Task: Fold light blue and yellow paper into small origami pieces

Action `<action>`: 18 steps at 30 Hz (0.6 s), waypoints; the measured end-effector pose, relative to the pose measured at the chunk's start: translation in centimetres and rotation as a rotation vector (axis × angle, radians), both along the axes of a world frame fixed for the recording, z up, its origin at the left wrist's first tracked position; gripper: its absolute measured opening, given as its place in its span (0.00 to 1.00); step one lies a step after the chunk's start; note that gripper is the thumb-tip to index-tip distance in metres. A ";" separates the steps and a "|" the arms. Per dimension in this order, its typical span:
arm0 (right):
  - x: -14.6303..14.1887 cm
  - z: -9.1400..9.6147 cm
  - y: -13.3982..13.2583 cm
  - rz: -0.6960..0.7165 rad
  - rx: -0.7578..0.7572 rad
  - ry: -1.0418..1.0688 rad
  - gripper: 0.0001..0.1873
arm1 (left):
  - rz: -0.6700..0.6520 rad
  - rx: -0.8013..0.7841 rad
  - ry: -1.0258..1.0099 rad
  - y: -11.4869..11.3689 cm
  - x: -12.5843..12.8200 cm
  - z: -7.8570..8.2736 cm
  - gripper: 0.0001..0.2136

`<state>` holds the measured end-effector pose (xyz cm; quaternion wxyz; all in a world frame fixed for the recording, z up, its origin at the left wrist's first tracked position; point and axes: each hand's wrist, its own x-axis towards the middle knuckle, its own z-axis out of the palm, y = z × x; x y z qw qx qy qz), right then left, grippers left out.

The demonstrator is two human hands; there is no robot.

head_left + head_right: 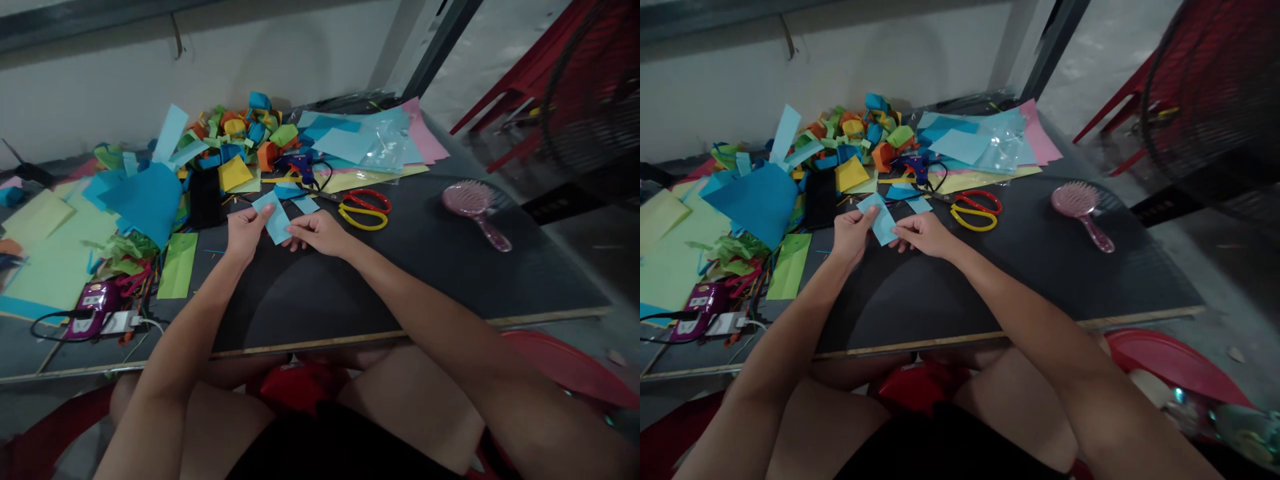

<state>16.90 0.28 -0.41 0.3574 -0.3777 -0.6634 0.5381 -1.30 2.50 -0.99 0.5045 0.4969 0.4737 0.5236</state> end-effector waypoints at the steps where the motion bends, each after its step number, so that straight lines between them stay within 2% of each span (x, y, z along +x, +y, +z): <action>1: -0.1 0.0 0.0 0.004 -0.002 0.002 0.22 | 0.030 0.009 0.013 0.0 0.0 0.0 0.22; 8: 0.0 -0.6 0.3 0.032 -0.027 0.007 0.23 | 0.045 -0.024 -0.023 -0.1 -0.2 0.7 0.22; 14: 0.1 -1.0 0.2 0.033 -0.051 -0.022 0.24 | 0.167 0.049 -0.018 1.4 -2.4 1.5 0.20; 16: 0.0 -1.1 0.3 0.013 -0.058 -0.010 0.24 | 0.141 0.038 -0.013 1.5 -2.7 1.6 0.22; 18: 0.1 -1.1 0.5 -0.022 -0.052 0.007 0.25 | 0.044 -0.014 -0.013 1.3 -2.6 1.5 0.23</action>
